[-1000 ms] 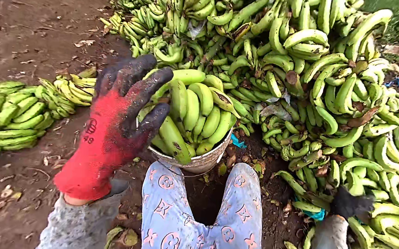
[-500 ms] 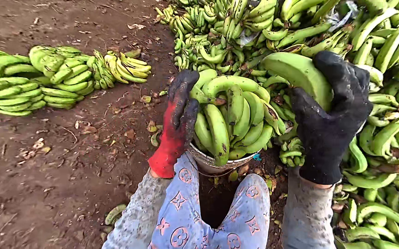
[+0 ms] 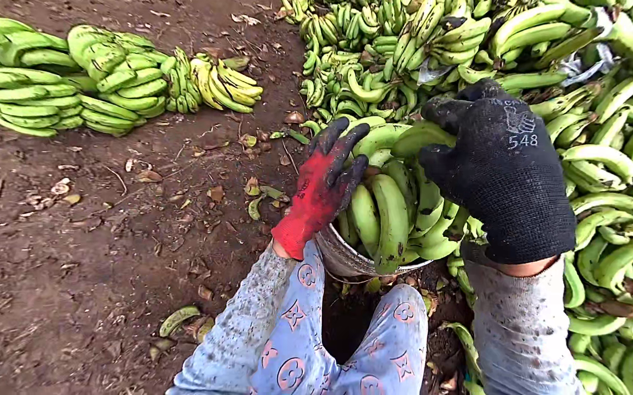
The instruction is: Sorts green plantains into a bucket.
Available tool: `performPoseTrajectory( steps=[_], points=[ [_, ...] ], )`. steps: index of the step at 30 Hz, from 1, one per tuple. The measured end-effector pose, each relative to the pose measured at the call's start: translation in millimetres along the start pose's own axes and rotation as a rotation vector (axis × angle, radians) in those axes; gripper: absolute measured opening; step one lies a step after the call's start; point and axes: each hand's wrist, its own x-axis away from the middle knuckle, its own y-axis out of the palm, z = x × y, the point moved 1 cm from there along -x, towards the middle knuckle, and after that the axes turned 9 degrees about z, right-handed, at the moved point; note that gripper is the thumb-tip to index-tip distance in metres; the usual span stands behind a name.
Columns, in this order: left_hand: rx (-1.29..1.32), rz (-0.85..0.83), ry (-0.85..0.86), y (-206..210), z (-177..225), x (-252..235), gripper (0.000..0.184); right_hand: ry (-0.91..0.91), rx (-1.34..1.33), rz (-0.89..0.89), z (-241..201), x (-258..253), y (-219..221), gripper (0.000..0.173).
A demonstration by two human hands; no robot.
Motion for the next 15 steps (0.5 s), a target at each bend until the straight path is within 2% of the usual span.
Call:
performPoseTrajectory(
  steps=[2,4,7,10,13,15],
  points=[
    [0.027,0.006,-0.173,1,-16,-21,0.050,0.062,0.157,-0.072,-14,-19,20,0.040],
    [0.145,-0.121,-0.388,5,-28,-43,0.059,0.027,0.229,-0.151,-31,-29,41,0.046],
    [0.374,-0.249,-0.606,9,-31,-69,0.046,-0.102,0.101,-0.205,-35,-29,50,0.057],
    [0.360,-0.199,-0.542,8,-51,-90,0.054,-0.078,-0.048,-0.217,-29,-18,61,0.057],
    [0.468,0.018,-0.499,-2,-57,-89,0.076,-0.054,-0.173,-0.209,-17,-13,66,0.063],
    [0.644,0.154,-0.509,-12,-60,-80,0.087,-0.113,-0.272,-0.064,-14,5,58,0.061]
  ],
)
